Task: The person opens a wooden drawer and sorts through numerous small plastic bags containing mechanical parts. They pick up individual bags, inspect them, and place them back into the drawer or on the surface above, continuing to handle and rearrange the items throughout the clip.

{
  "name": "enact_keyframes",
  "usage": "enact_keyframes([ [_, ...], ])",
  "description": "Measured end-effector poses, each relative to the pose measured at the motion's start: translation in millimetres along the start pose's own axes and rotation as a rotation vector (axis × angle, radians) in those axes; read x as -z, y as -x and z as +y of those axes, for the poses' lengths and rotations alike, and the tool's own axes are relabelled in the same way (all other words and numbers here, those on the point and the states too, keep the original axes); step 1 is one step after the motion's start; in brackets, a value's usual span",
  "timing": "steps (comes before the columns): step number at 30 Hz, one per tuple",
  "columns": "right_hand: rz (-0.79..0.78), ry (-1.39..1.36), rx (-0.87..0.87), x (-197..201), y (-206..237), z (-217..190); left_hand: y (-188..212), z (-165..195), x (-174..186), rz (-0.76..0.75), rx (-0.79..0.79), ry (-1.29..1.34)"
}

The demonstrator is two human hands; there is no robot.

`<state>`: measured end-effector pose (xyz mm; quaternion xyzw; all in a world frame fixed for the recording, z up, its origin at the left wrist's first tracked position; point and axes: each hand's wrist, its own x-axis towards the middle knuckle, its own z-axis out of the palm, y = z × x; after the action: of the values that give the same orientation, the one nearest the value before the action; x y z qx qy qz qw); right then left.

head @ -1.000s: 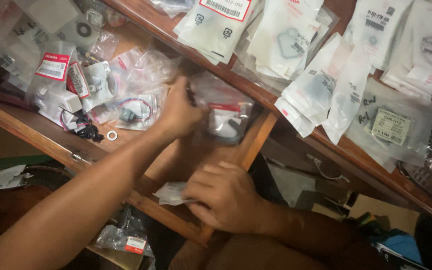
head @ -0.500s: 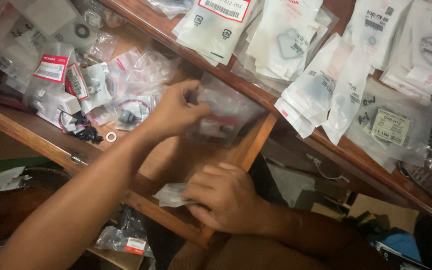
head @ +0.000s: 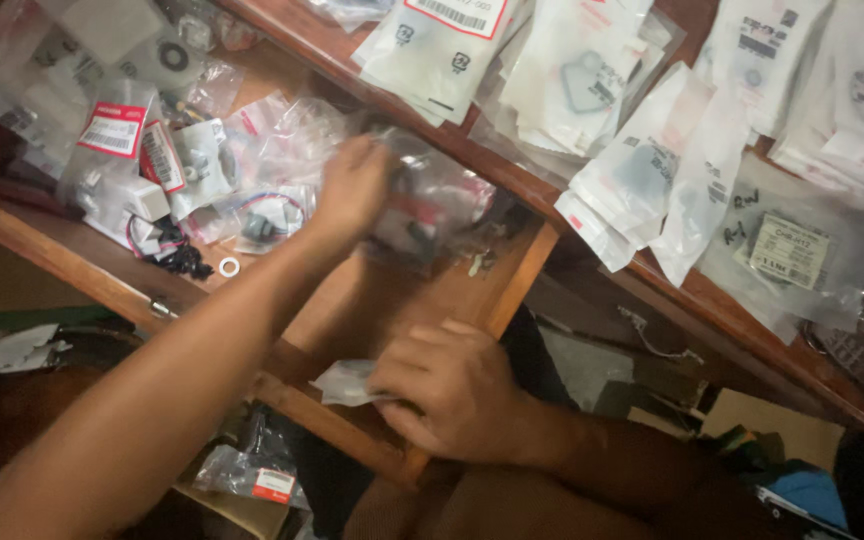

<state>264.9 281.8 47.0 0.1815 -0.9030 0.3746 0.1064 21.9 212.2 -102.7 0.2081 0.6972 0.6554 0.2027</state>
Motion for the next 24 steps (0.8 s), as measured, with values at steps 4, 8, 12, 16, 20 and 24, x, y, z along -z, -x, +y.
enact_keyframes([
  [4,-0.021,-0.005,0.020,-2,-3,-1,-1,-7,-32,0.129,0.064,-0.180],
  [8,-0.005,0.013,0.038,-3,-5,-1,5,0,-70,0.201,-0.216,-0.249],
  [12,-0.010,0.012,0.036,-4,-5,-1,14,11,-78,0.143,-0.018,-0.095],
  [16,-0.005,0.013,0.023,-7,-5,-5,18,19,-70,0.082,-0.090,0.003],
  [20,0.009,0.019,0.019,-6,-5,-10,17,26,-63,-0.023,0.004,0.039],
  [24,0.020,0.019,0.024,-3,0,-12,11,49,-49,-0.116,0.122,-0.388],
])
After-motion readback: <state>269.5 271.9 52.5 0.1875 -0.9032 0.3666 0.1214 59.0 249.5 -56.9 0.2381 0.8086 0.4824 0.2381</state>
